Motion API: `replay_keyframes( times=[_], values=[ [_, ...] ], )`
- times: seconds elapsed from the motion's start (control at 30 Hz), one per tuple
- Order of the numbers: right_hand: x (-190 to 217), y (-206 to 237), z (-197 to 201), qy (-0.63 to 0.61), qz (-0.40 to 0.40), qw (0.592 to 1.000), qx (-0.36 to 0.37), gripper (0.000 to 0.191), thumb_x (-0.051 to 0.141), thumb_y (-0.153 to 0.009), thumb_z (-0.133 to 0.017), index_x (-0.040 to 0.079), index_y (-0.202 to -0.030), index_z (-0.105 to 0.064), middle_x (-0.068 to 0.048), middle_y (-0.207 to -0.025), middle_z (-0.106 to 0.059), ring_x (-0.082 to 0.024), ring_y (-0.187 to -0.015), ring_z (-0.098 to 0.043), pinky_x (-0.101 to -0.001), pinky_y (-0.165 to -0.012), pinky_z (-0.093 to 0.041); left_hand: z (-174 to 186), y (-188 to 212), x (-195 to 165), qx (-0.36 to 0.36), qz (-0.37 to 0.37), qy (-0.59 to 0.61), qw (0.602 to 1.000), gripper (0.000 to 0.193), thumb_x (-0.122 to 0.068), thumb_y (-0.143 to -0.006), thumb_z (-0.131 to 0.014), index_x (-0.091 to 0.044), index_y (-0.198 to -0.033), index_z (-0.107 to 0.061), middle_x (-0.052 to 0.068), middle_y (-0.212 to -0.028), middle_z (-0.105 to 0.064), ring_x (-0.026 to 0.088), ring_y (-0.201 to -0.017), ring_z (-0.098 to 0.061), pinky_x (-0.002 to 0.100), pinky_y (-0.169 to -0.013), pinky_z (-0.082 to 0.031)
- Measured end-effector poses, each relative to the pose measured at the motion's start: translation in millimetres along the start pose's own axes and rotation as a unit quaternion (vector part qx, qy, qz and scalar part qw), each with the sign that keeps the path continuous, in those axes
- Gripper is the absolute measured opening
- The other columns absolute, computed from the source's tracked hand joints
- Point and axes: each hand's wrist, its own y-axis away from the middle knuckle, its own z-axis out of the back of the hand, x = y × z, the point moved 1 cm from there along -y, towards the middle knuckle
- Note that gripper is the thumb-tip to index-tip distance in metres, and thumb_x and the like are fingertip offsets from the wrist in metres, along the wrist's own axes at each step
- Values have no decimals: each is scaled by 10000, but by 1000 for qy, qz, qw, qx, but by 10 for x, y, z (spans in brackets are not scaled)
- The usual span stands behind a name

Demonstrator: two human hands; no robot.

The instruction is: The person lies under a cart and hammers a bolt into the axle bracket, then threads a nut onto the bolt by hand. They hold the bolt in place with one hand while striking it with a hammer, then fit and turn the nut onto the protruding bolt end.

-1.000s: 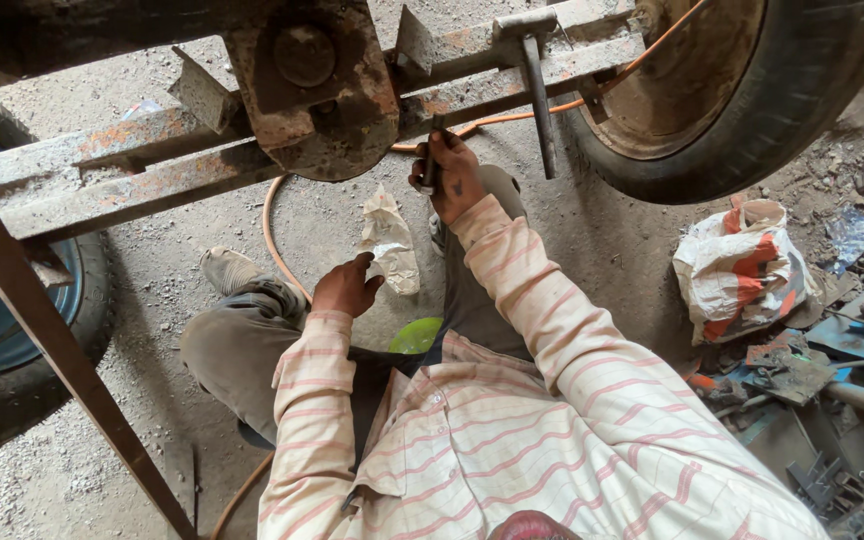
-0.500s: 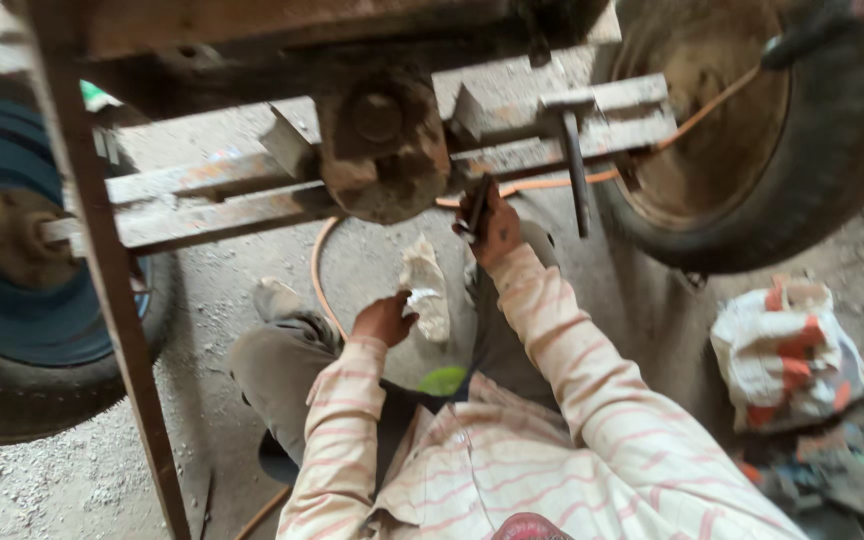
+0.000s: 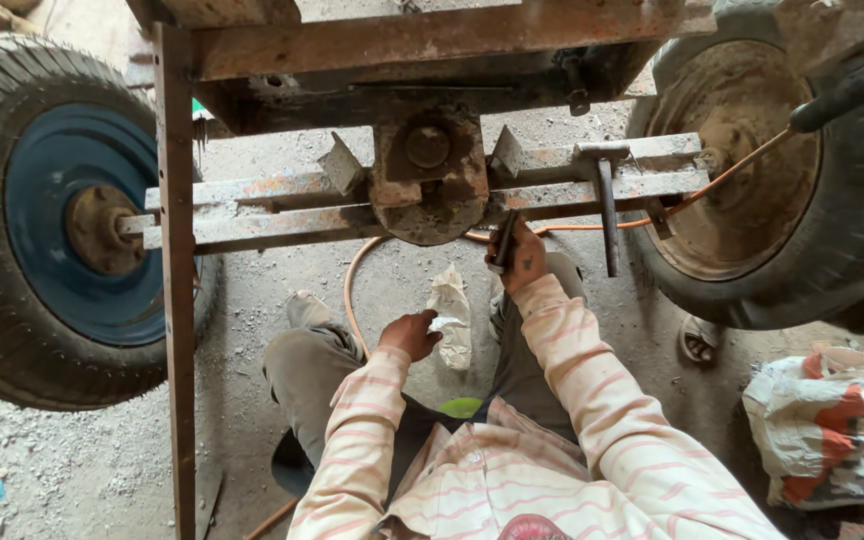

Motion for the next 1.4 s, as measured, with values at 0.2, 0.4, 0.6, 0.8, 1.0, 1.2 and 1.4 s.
replay_keyframes(
  times=[0.2, 0.4, 0.6, 0.8, 1.0, 1.2, 1.4],
  values=[
    [-7, -11, -59, 63, 17, 995, -69, 371, 469, -1033, -548, 100, -1063, -571, -110, -778, -613, -230, -574, -568, -389, -504, -479, 3, -3, -7, 4, 5, 1, 1000, 444, -388, -928, -687, -204, -1325, -611, 125, -1087, -751, 365, -1023, -702, 503, -864, -561],
    [1, -2, -50, 91, 32, 994, -52, 262, 362, -1025, -591, 107, -1080, -563, -106, -821, -649, -234, -595, -582, -396, -517, -479, 0, -26, -24, 23, 1, -13, 1000, 487, -394, -938, -676, -214, -1378, -571, 145, -1105, -743, 368, -1029, -702, 505, -867, -560],
    [-2, 19, -79, 75, 2, 997, -15, 431, 499, -1058, -494, 80, -1059, -595, -95, -777, -621, -216, -585, -589, -365, -517, -497, -22, -52, -18, 24, 2, -11, 1000, 486, -394, -941, -665, -213, -1382, -569, 139, -1115, -744, 371, -1030, -698, 511, -858, -560],
    [-20, -41, -36, 121, 25, 991, -54, 297, 379, -1043, -603, 84, -1059, -571, -94, -834, -637, -216, -623, -583, -387, -527, -487, -20, -74, -31, 26, -2, -12, 1000, 486, -405, -944, -665, -210, -1380, -575, 144, -1116, -741, 369, -1032, -698, 514, -857, -558],
    [-45, -76, 74, 77, -5, 997, -7, 391, 458, -1051, -549, 70, -1083, -591, -89, -855, -652, -221, -665, -607, -372, -568, -507, -29, -74, -37, 20, 1, -6, 1000, 487, -392, -933, -675, -203, -1373, -586, 146, -1117, -736, 376, -1026, -695, 520, -848, -556],
    [-60, -95, 80, 93, -43, 995, -19, 508, 572, -1023, -467, 91, -1095, -613, -72, -808, -645, -206, -630, -596, -354, -544, -495, -10, -53, -39, 21, 5, 1, 1000, 484, -390, -935, -678, -207, -1374, -590, 145, -1105, -743, 379, -998, -702, 519, -833, -558],
    [-134, -125, 215, 177, 43, 983, -6, 277, 391, -1070, -531, 118, -1049, -571, -65, -873, -648, -171, -661, -590, -336, -564, -480, -72, -118, 6, 41, 14, -4, 999, 446, -399, -940, -683, -201, -1334, -610, 132, -1129, -741, 368, -1049, -689, 518, -861, -547]
  ],
)
